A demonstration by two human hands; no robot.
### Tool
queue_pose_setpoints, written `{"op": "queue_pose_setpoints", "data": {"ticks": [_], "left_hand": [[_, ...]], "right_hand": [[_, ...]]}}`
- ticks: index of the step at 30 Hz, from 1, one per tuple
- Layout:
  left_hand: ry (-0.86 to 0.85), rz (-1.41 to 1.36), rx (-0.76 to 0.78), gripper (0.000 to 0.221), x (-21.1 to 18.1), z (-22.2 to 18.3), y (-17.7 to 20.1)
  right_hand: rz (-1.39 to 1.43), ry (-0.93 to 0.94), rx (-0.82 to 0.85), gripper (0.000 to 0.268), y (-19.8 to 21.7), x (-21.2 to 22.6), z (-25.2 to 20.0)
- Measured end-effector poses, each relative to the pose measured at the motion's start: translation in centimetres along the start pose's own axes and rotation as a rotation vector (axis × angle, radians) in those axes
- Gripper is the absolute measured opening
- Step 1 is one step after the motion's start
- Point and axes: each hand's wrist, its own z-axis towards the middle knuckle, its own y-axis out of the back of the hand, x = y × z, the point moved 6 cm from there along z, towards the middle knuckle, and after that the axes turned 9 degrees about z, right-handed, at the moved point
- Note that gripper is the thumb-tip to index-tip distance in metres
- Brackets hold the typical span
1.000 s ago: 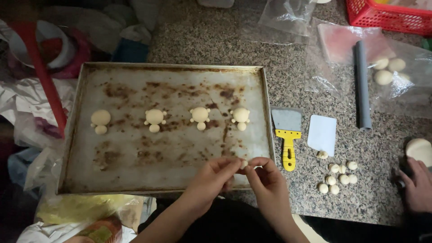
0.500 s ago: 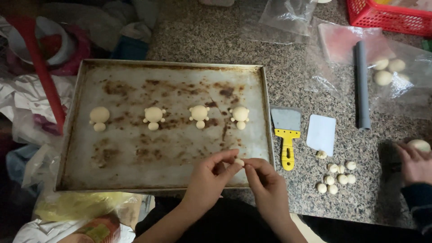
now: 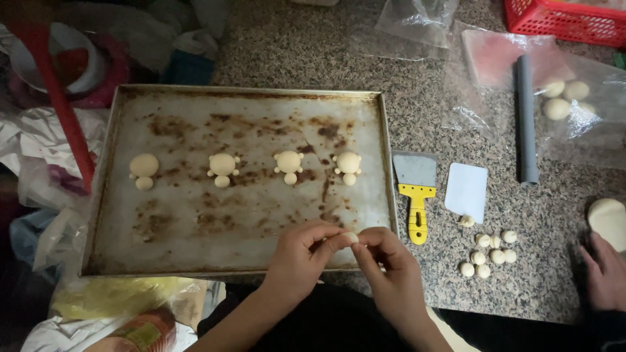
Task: Shape and assemble small pieces of dough on a baking sheet to create animal-like figures.
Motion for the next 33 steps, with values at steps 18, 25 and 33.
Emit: {"op": "queue_pose_setpoints", "data": {"ticks": [18,25,33], "left_hand": [[0.237,-0.23,0.177,0.023,-0.2,-1.8,-2.1],[0.369,-0.125,0.076,0.037,-0.4,-1.0,-0.6],[0.052,-0.112,0.111,0.028,-2.3,-1.1,-1.3]], "right_hand": [[-0.156,0.323,-0.075,0.004,0.1,3.5,-0.2],[0.018,0.22,-0.067,0.013,0.2,3.2,0.3],[0.157,0.055,0.141,0.027,-0.4,1.7,0.4]]}}
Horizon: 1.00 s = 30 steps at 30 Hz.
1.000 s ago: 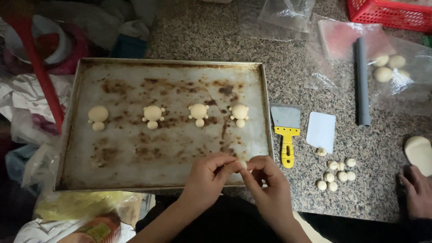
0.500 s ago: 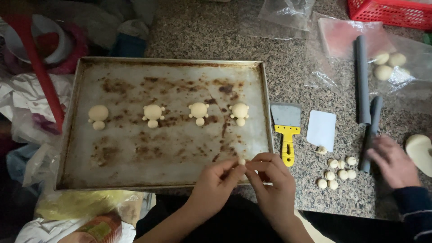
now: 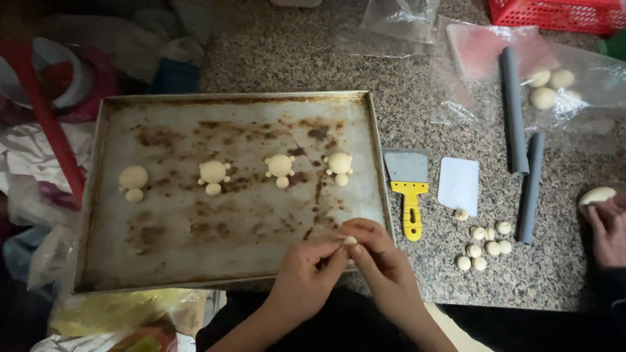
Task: Shape and assemble small pieces of dough on a baking sheet to create animal-like figures.
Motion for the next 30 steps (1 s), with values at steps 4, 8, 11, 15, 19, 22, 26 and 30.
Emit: {"op": "queue_pose_setpoints", "data": {"ticks": [4,8,11,15,19,22,26,30], "left_hand": [[-0.01,-0.02,0.063,0.034,0.6,0.1,-0.6],[0.353,-0.193,0.232,0.036,1.7,-0.1,-1.5],[0.39,-0.279,0.208,0.032,2.3,0.0,-1.7],[0.684,-0.337,0.203,0.027,1.5,-0.3,-1.0],[0.575,-0.394,0.266,0.027,2.4,-0.4,-1.4],[0.677,-0.444,0.266,0.032,1.5,-0.3,-1.3],[0.732,-0.466,0.182,0.021,3.7,-0.8,-1.9],[0.49,-0.399,0.152,0.028,7.1,-1.1,-2.7]], "right_hand": [[0.071,-0.048,-0.018,0.024,0.7,-1.6,-0.1],[0.185,-0.167,-0.064,0.028,1.6,-2.9,-0.3],[0.251,-0.206,-0.023,0.028,1.5,-2.7,-0.5],[0.237,-0.18,0.162,0.039,1.3,-2.0,-0.8],[0.176,-0.076,0.192,0.029,1.1,-1.0,-0.6],[0.138,-0.032,0.085,0.018,1.7,-1.5,-0.7],[-0.138,0.086,-0.023,0.008,1.7,-0.9,-0.8],[-0.352,0.111,0.002,0.014,1.0,-1.1,-0.9]]}}
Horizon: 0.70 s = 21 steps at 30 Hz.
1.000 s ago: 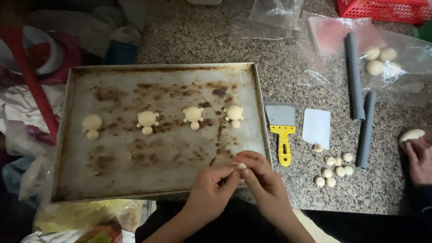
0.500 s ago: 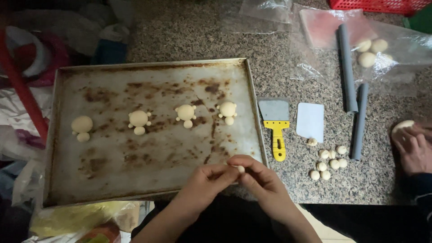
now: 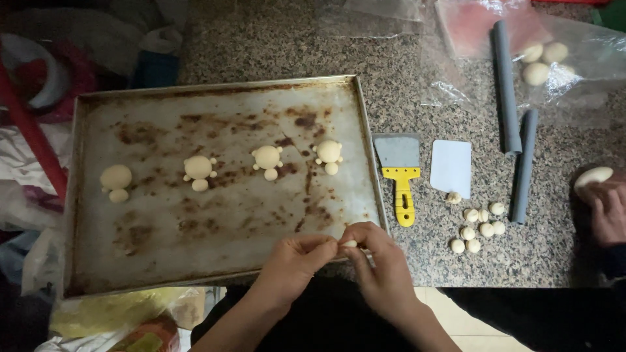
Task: Shape and assemble small pieces of dough on a baking sheet to create animal-like figures.
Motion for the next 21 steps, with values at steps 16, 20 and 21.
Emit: {"op": "queue_pose_setpoints", "data": {"ticks": [16,20,21], "left_hand": [[0.156,0.797,-0.168,0.054,3.0,4.0,5.3],[0.227,0.997,-0.157,0.058,2.8,4.1,5.4],[0.211,1.033,-0.164,0.061,2.9,4.1,5.6]], "right_hand": [[0.312,-0.245,-0.28,0.034,1.5,-3.3,-1.5],[0.258,-0.174,-0.282,0.008,0.9,-2.6,-1.4],[0.191,-0.175,-0.289,0.014,0.8,-2.4,-1.4]]}}
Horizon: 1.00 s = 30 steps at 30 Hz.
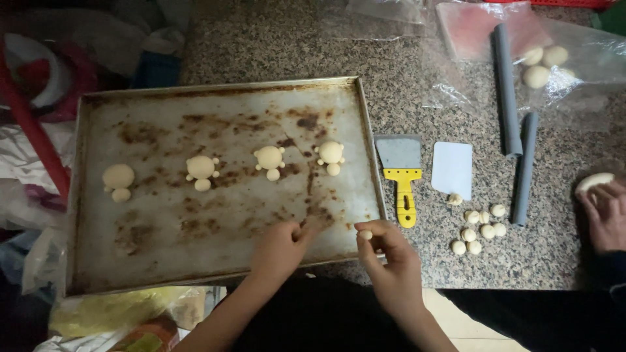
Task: Shape and assemble small pieces of dough on a baking sheet to create animal-like figures.
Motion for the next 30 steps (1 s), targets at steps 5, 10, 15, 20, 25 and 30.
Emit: {"op": "queue_pose_setpoints", "data": {"ticks": [5,10,15,20,25,30], "left_hand": [[-0.197,-0.287,-0.179,0.034,-2.0,-1.0,0.1],[-0.099,-0.934,0.204,0.036,-5.0,-3.8,-0.6],[-0.112,-0.891,0.136,0.029,-5.2,-3.9,0.1],[-0.137,-0.808,0.105,0.028,-5.5,-4.4,1.3],[-0.111,-0.635,0.129,0.041,-6.2,-5.5,2.2],[-0.219,-0.801,0.164,0.031,-6.6,-5.4,1.5]], "right_hand": [[-0.142,0.075,0.082,0.023,-0.2,0.5,0.2],[-0.157,0.107,0.208,0.033,-1.3,0.0,0.1],[-0.176,0.174,0.229,0.039,-1.5,0.2,0.1],[-0.149,0.112,0.241,0.036,-1.9,1.4,0.3],[-0.146,0.093,0.195,0.022,-1.4,1.4,0.4],[-0.072,0.043,0.242,0.025,-1.5,1.3,0.5]]}}
